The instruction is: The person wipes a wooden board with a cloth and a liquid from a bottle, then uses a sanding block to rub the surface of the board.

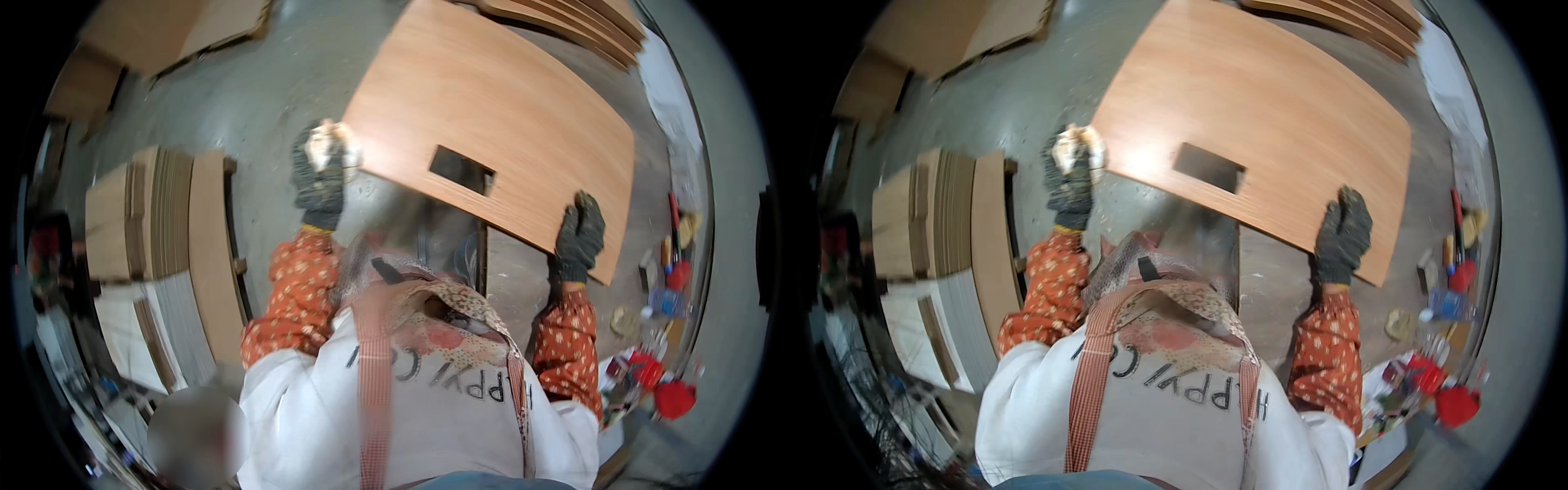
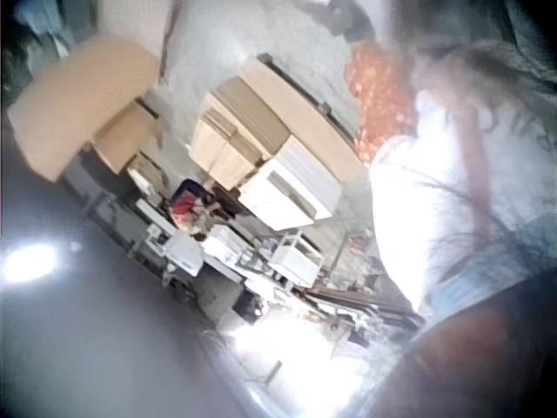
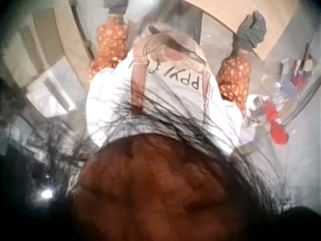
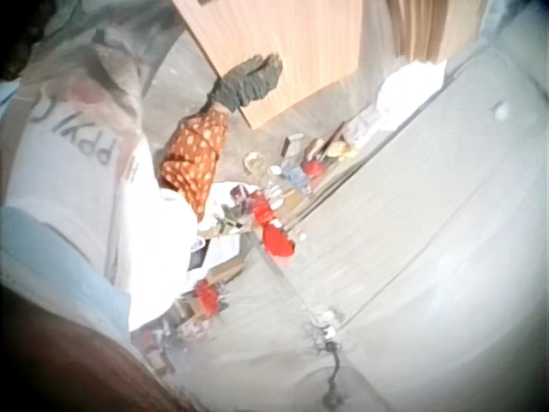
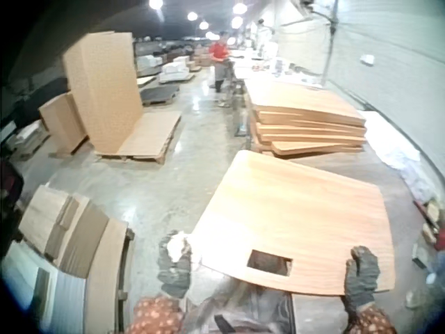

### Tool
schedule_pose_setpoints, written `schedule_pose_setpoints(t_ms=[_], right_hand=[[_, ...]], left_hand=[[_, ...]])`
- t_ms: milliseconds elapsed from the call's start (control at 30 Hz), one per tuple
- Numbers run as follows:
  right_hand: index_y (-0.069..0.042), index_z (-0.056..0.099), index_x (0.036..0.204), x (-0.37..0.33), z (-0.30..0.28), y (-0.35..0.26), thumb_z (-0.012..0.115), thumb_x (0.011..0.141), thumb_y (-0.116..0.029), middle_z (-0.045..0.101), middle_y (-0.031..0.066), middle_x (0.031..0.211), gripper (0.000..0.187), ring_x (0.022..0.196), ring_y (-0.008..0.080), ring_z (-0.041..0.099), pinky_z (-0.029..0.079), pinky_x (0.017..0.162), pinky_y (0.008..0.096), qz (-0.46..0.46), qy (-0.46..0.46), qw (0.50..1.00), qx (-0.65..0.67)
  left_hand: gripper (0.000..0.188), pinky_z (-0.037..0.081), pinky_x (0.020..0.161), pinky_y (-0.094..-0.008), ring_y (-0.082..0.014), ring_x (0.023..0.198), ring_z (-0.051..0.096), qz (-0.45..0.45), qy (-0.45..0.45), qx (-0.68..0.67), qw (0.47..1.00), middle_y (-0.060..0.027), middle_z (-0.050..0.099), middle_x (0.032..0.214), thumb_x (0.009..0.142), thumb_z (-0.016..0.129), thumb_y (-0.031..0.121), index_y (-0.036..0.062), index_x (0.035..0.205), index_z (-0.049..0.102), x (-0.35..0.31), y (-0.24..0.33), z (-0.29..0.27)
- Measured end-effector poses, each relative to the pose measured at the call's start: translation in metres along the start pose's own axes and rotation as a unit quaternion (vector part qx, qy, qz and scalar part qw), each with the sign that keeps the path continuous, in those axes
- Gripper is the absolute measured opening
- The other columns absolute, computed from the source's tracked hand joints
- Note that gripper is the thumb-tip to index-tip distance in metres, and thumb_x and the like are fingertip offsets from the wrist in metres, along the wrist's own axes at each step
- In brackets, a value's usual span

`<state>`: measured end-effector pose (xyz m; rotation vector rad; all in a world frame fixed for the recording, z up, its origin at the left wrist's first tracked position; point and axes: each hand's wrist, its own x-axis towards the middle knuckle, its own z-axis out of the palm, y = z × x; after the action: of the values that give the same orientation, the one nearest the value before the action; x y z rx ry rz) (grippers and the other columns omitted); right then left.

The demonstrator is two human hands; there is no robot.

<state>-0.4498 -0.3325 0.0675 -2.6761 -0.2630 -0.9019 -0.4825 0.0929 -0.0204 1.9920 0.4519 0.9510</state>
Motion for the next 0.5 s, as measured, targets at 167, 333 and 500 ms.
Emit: schedule_pose_setpoints(t_ms=[167,333,500], right_hand=[[-0.005,0.062,0.118,-0.012,-0.004,0.015,0.062,0.090,-0.019,0.063,0.0160,0.114,0.031,0.108,0.0338,0.057,0.044,0.095,0.0443,0.036,0.027,0.999,-0.008],[-0.004,0.055,0.127,-0.071,-0.035,0.025,0.069,0.087,-0.017,0.059,0.0119,0.119,0.044,0.111,0.0252,0.056,0.046,0.095,0.0376,0.350,0.156,0.895,0.230],[-0.002,0.050,0.128,-0.122,-0.079,0.116,0.072,0.086,-0.014,0.057,0.0104,0.116,0.049,0.106,0.0173,0.056,0.050,0.091,0.0305,0.366,0.396,0.840,0.061]], left_hand=[[0.053,0.045,0.096,-0.0412,-0.0190,0.086,0.058,-0.219,-0.089,-0.257,0.937,-0.0083,0.057,0.096,0.090,0.056,0.032,-0.0091,0.122,0.046,0.077,-0.067,-0.054],[0.065,0.048,0.095,-0.0373,-0.0133,0.078,0.060,-0.362,-0.406,-0.598,0.588,-0.0053,0.060,0.090,0.086,0.058,0.028,-0.0106,0.133,0.036,0.103,-0.037,-0.083],[0.056,0.052,0.070,-0.0306,-0.0173,0.076,0.063,-0.018,-0.570,-0.503,0.649,-0.0130,0.068,0.091,0.082,0.070,0.027,0.0015,0.129,0.051,0.065,0.092,-0.015]])
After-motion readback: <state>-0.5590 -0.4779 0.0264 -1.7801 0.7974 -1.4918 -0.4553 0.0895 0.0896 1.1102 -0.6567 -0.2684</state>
